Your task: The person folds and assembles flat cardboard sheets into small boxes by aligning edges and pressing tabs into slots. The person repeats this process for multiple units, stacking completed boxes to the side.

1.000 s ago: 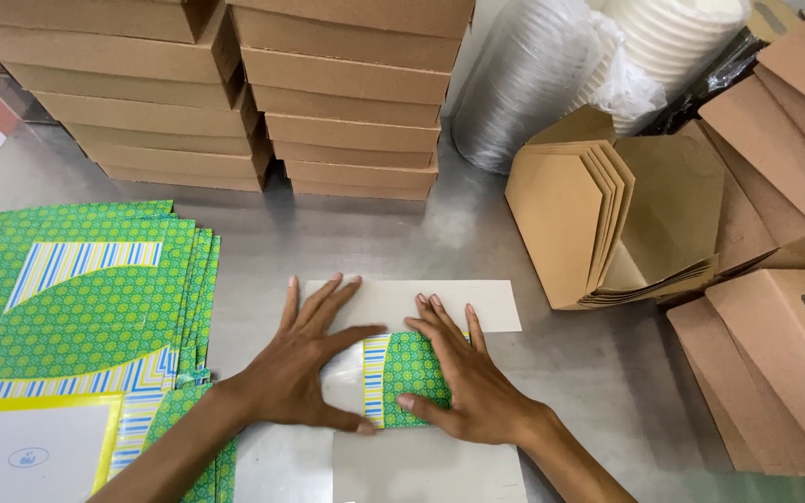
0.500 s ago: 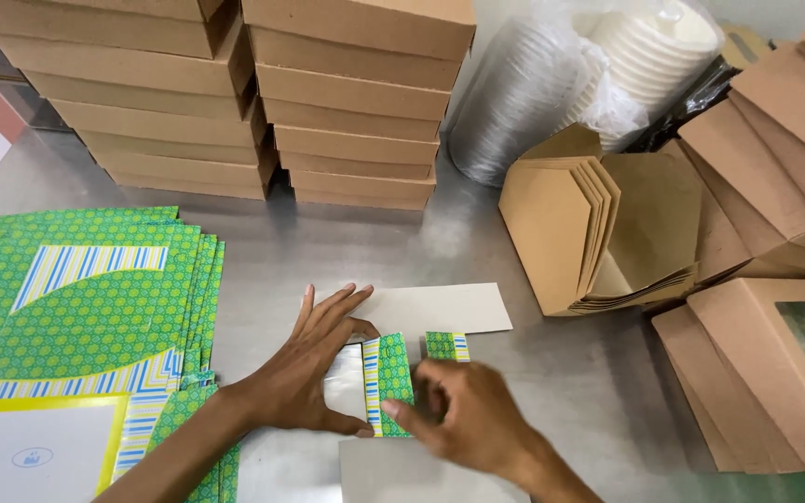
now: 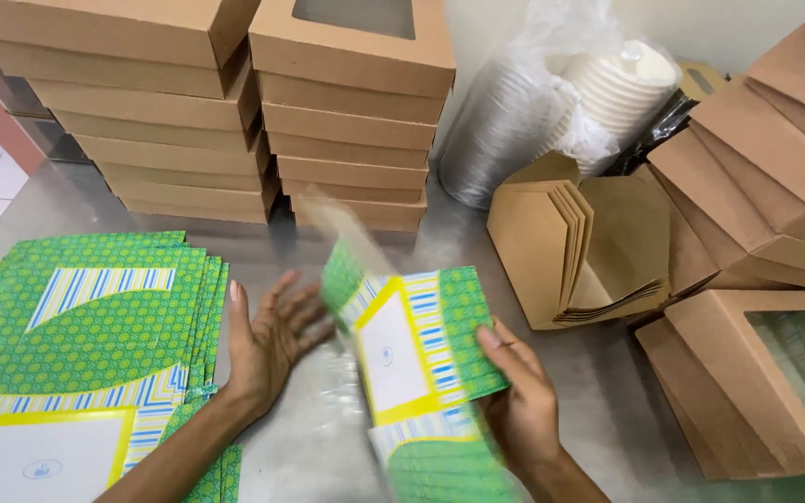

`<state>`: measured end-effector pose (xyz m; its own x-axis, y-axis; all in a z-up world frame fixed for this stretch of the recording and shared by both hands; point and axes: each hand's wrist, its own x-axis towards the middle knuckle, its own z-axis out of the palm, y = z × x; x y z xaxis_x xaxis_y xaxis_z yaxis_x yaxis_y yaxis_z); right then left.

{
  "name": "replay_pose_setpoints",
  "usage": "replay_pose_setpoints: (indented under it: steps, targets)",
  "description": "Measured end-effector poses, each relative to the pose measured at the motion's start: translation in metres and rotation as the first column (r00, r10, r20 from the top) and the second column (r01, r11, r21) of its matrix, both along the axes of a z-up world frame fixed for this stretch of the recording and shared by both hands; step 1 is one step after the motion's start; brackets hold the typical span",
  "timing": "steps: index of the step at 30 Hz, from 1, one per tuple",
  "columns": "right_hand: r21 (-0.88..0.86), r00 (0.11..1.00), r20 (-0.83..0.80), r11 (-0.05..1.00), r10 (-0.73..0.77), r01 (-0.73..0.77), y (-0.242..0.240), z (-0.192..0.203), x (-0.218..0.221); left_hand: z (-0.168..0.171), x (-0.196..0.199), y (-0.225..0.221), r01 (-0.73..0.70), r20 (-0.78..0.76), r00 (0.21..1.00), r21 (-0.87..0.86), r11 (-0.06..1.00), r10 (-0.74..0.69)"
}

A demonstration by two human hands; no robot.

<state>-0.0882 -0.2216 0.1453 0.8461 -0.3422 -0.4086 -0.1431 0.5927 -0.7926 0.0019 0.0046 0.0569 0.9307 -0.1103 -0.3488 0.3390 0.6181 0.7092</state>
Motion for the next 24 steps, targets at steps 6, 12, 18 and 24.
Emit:
replay_pose_setpoints:
  steps: [6, 12, 18, 24]
  targets:
    - [-0.595, 0.934, 0.316, 0.802, 0.168, 0.057, -0.065, -0.127, 0.001, 0.003, -0.010, 0.002, 0.335, 0.079, 0.940, -0.040, 0.941, -0.332]
    - [0.047, 0.980, -0.014, 0.979, 0.201, -0.200, -0.077, -0.154, 0.009, -0.024, 0.011, 0.023, 0.283, 0.310, 0.930, -0.258, 0.924, -0.198]
    - [-0.005, 0.956, -0.185, 0.973, 0.226, -0.231, -0.068, -0.120, 0.015, -0.015, 0.020, 0.020, -0.011, 0.177, 0.983, 0.284, 0.959, -0.041]
    - [-0.338, 0.806, -0.378, 0.743, 0.456, -0.578, -0.078, -0.086, 0.025, -0.011, 0.014, 0.027, -0.068, 0.200, 0.942, 0.902, 0.426, -0.271]
